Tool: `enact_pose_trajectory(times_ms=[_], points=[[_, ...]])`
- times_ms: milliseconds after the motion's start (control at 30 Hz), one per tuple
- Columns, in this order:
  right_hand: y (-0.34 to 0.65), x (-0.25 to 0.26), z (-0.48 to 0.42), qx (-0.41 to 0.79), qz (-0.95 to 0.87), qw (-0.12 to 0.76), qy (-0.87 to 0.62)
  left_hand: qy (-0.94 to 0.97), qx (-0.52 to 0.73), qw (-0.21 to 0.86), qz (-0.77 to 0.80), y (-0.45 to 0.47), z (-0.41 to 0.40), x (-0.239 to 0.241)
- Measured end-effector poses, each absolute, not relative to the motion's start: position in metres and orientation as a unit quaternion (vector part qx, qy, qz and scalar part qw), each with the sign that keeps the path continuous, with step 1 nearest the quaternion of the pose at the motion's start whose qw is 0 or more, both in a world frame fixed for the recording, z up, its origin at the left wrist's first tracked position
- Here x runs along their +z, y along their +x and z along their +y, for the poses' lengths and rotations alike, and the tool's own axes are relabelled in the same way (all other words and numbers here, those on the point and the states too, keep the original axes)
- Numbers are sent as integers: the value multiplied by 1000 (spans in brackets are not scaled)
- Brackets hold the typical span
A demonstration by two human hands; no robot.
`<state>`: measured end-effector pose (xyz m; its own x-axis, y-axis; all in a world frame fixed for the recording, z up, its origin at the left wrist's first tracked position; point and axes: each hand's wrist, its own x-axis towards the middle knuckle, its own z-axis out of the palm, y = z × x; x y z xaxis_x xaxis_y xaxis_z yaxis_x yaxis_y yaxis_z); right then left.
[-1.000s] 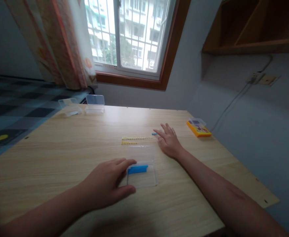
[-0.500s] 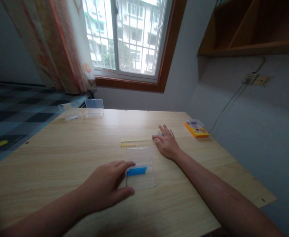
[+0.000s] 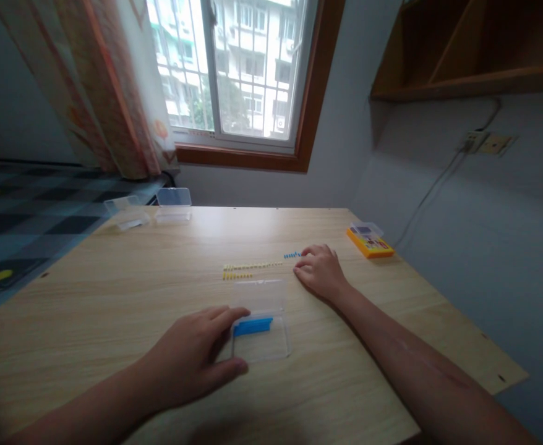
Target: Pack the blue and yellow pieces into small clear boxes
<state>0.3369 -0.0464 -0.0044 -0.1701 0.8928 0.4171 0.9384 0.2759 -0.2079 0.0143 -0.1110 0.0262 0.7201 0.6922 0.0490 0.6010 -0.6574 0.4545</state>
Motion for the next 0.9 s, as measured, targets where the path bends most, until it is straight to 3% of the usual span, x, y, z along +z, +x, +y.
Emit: enact_pose_trajectory(times_ms=[400, 567, 733, 900], points=[[349, 26, -70, 75, -824, 112, -550, 903, 106, 207, 361, 12, -112, 27], [355, 38, -74, 110, -845, 106, -512, 904, 103, 205, 362, 13, -111, 27], [337, 63, -100, 161, -891, 179, -384, 902, 101, 211, 363, 15, -110, 29], [297, 64, -129, 150, -936, 101, -302, 903, 107, 205, 363, 14, -110, 26]])
